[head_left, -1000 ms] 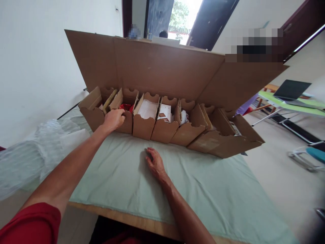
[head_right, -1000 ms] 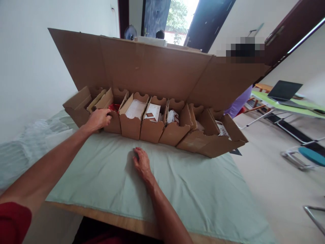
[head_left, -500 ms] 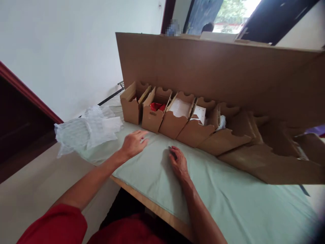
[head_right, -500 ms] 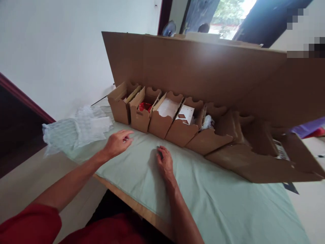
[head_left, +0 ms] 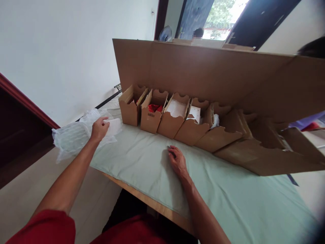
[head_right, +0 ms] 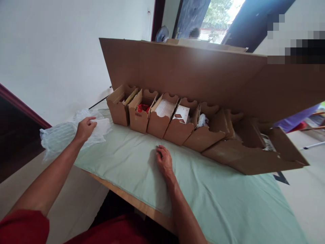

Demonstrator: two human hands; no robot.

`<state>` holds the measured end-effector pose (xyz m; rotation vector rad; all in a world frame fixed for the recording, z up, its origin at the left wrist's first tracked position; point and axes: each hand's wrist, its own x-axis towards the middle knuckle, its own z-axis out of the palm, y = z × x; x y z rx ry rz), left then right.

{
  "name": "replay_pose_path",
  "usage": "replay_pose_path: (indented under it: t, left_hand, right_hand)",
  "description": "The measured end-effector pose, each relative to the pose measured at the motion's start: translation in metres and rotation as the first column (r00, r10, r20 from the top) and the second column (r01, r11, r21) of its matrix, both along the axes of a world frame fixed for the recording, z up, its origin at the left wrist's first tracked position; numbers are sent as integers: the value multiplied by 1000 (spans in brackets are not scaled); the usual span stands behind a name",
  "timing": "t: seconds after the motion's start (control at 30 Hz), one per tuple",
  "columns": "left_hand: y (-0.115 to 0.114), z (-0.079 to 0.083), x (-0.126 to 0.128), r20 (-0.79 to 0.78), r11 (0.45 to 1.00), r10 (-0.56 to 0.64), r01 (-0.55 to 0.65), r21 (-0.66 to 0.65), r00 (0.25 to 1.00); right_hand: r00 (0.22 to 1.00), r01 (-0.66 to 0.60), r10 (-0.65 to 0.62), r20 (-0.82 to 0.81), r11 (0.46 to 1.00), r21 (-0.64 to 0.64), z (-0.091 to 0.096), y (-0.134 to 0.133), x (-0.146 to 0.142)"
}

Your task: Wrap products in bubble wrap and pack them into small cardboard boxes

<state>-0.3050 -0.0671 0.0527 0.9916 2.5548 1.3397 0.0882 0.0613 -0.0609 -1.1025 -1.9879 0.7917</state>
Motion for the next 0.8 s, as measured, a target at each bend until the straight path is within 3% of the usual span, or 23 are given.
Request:
replay_pose_path:
  t: [0.07, 0.13, 0.2, 0.23, 0.3, 0.37, 0.4, 0.43, 0.5, 0.57, 0.67, 0.73, 0.8]
  left_hand:
    - [-14, 7, 27, 96, 975, -132, 111, 192, 987]
    - [-32, 14, 61, 225, 894, -338, 237, 380, 914]
    - [-49, 17, 99, 284, 821, -491, 328, 467, 824]
    - [-56, 16, 117, 302, 786, -555, 371, 494, 775]
    - [-65, 11, 149, 344, 719, -673, 470, 511, 655]
    - [-70, 2, 171, 393, 645, -764, 596, 478, 511]
    - [-71, -3, 178, 419, 602, -794, 663, 445, 440]
    - [-71, -7, 183, 445, 560, -811, 725, 401, 380]
    - [-71, -14, 188, 505, 483, -810, 827, 289, 296]
    - [-69, -20, 189, 555, 415, -792, 891, 182, 256]
    - [-65, -22, 191, 559, 315, -798, 947, 69, 224]
    - [-60, -20, 193, 514, 299, -824, 954, 36, 239]
    - [-52, -15, 196, 405, 350, -861, 936, 32, 308]
  right_hand:
    - [999, 7, -8, -32, 999, -34, 6, -2, -1]
    - [995, 18, -30, -96, 992, -124, 15, -10, -1]
    - [980, -11, -49, -195, 956, -293, 26, -25, -1]
    - [967, -62, -46, -252, 913, -404, 32, -35, 0]
    - [932, -221, -17, -363, 765, -605, 43, -58, 2]
    - [898, -364, 28, -439, 609, -705, 53, -78, 6]
    - [888, -394, 36, -458, 572, -719, 57, -85, 8]
    - [883, -396, 24, -469, 572, -718, 61, -90, 11]
    - [868, -348, -66, -493, 627, -697, 66, -93, 19]
    - [825, -305, -171, -538, 668, -679, 70, -92, 30]
    - [785, -302, -215, -581, 686, -662, 73, -89, 47]
    - [790, -273, -211, -575, 719, -639, 76, -88, 58]
    - [791, -225, -206, -576, 776, -588, 81, -88, 71]
